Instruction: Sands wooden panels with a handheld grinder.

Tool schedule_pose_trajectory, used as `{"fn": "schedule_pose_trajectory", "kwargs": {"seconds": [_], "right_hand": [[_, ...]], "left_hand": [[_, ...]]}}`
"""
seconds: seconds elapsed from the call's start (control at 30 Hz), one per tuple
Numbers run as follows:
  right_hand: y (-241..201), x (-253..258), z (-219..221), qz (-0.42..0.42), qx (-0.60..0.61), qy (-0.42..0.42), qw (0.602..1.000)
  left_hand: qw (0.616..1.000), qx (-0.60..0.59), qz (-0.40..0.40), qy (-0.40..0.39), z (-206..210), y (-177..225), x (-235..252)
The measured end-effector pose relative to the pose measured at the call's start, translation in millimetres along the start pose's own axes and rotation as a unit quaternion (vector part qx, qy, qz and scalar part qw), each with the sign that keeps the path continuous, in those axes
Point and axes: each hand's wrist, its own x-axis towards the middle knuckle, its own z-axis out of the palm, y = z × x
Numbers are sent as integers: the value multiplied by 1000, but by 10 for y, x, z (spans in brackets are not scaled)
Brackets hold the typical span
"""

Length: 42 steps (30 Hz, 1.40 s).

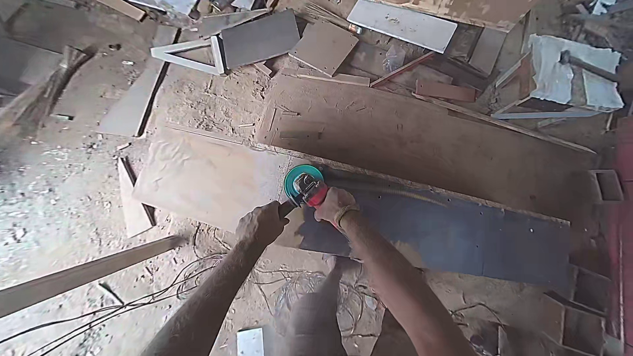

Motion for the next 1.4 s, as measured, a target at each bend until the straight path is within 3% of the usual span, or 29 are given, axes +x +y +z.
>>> {"fn": "schedule_pose_trajectory", "kwargs": {"seconds": [0.13,0.3,0.53,0.77,0.97,1.07,1.13,1.2,1.4], "right_hand": [[121,-244,-542,8,-99,16,995],[872,-435,-988,82,-140,-23,986],[2968,-610,-961,231,-76,-26,970],[4962,-933,-832,345,30,-25,938],[6243,-1012,-493,387,152,16,910],[6365,-909,-250,306,278,63,908],[6114,-772,-104,218,375,99,895],[5604,-596,-102,171,400,110,894],[3969,-128,-142,73,325,57,941]], "left_hand": [[985,-138,100,-30,219,387,266],[968,-194,118,-104,567,1463,-18],[968,-104,155,-166,1108,3290,-507],[950,33,247,-190,1718,5037,-775],[938,110,273,-181,1809,6090,-1133],[941,132,267,-158,1542,6099,-1328],[948,140,257,-129,1266,5855,-1377],[956,157,226,-100,995,5475,-1270],[963,228,131,-52,309,4014,-974]]}}
